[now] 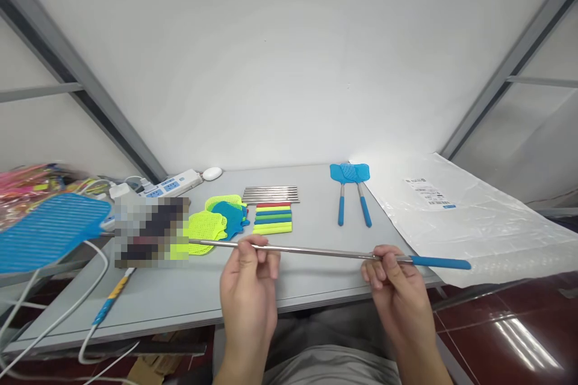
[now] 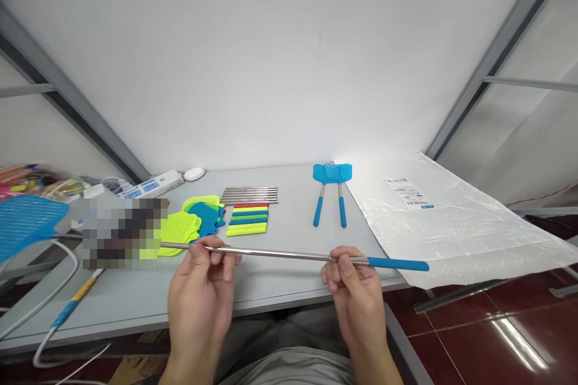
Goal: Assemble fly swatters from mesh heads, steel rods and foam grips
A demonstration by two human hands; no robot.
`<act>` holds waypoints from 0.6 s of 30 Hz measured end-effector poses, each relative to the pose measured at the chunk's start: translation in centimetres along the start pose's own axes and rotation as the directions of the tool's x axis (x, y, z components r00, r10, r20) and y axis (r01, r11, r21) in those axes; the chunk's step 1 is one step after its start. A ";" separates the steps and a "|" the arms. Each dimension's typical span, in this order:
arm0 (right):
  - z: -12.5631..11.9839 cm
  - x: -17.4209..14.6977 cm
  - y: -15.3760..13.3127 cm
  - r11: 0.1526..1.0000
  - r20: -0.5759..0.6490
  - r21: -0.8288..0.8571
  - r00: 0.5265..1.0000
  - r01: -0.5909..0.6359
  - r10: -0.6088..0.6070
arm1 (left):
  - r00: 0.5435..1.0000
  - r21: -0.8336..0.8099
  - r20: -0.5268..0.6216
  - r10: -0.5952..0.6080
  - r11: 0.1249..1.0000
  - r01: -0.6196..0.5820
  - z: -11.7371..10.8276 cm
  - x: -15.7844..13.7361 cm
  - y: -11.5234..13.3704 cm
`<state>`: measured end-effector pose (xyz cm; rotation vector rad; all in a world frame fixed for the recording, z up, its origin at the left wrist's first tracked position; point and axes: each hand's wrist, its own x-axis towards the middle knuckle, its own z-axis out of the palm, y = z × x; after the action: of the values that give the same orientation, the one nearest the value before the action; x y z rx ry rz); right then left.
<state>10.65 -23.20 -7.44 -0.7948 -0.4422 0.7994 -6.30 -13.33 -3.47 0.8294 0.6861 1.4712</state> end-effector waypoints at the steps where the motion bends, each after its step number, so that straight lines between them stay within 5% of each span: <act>1: -0.3 0.3 -0.3 1.000 -0.029 0.009 1.000 0.008 -0.007 | 1.000 -0.006 -0.012 0.027 1.000 -0.028 -0.1 0.7 0.5; 7: -2.1 1.2 -2.2 0.995 -0.187 0.018 0.978 0.093 -0.088 | 0.995 -0.059 -0.019 0.103 0.993 -0.104 -0.5 4.3 2.8; 11: -2.1 1.3 -2.2 0.994 -0.166 0.009 0.980 0.112 -0.109 | 1.000 -0.148 -0.001 0.011 0.989 -0.011 -0.1 5.9 3.0; 15: -1.6 1.4 -1.4 0.995 -0.133 0.046 0.988 0.084 -0.077 | 0.999 -0.158 -0.032 0.017 0.987 -0.022 0.8 5.0 1.5; 18: -1.1 1.3 -0.7 0.997 -0.121 0.066 0.992 0.037 -0.029 | 0.998 -0.074 0.062 -0.033 0.997 0.038 1.5 2.8 -0.2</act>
<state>12.41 -23.02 -7.50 -0.7655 -0.3182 0.7279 -4.95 -10.59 -2.56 0.7973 0.5936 1.4254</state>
